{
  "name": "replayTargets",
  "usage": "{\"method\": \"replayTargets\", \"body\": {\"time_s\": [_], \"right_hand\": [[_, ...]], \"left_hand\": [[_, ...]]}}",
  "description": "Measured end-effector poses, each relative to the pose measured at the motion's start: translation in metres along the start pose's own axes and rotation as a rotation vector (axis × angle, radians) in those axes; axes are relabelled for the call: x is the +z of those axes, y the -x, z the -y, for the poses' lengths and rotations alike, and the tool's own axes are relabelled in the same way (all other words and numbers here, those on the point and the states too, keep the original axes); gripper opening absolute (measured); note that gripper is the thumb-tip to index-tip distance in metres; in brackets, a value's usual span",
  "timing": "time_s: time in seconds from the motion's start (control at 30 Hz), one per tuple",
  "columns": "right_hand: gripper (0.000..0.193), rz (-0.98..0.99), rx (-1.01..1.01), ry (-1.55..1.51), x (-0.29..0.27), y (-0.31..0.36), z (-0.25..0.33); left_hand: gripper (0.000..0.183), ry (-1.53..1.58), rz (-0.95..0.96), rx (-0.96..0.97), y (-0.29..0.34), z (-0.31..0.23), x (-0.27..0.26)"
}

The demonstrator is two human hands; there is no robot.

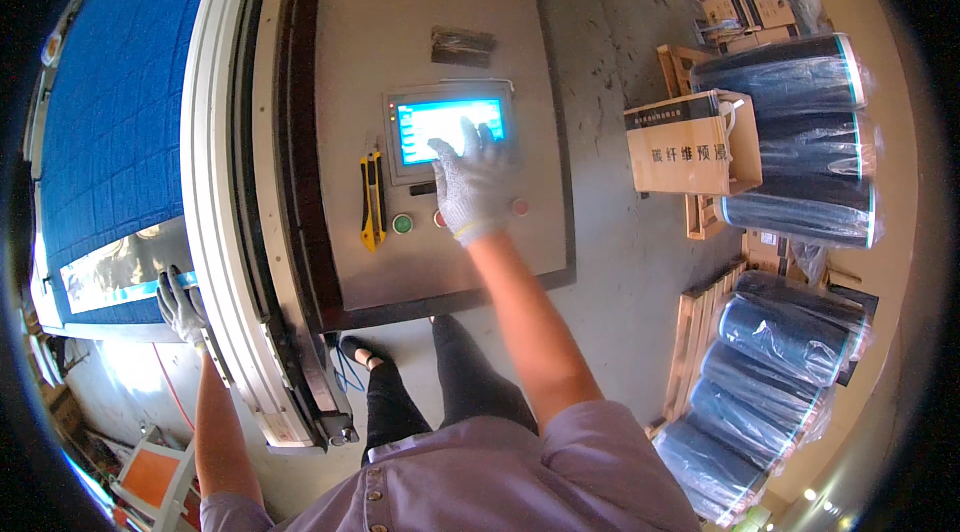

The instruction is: The person operates an industrial sheet cutting machine, using a touch screen to set parameters and pressing buttons to initiate the cutting cycle. They position a white sheet on the cutting bed by hand and use a yellow utility knife to trim a section of the material.

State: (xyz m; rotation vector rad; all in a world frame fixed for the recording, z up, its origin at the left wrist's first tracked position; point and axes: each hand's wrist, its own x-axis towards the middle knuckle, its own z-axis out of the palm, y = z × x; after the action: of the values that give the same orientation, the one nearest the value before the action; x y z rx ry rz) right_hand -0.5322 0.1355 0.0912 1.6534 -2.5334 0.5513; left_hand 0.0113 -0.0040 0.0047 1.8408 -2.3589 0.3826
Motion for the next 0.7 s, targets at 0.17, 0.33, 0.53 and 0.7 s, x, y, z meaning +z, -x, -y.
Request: {"method": "replayTargets", "body": {"time_s": [0.17, 0.33, 0.53, 0.7], "right_hand": [[0.028, -0.027, 0.009, 0.006, 0.004, 0.002, -0.004], [0.026, -0.104, 0.172, -0.001, -0.002, 0.005, -0.030], [0.029, -0.082, 0.145, 0.003, -0.001, -0.004, -0.046], [0.031, -0.051, 0.110, 0.109, 0.002, -0.020, -0.035]], "left_hand": [[0.063, 0.003, 0.009, 0.002, -0.001, -0.003, -0.001], [0.062, -0.020, 0.009, 0.002, 0.000, 0.000, 0.002], [0.062, -0.035, -0.004, 0.027, 0.001, 0.005, 0.004], [0.060, -0.017, -0.013, 0.041, -0.002, 0.001, 0.002]]}}
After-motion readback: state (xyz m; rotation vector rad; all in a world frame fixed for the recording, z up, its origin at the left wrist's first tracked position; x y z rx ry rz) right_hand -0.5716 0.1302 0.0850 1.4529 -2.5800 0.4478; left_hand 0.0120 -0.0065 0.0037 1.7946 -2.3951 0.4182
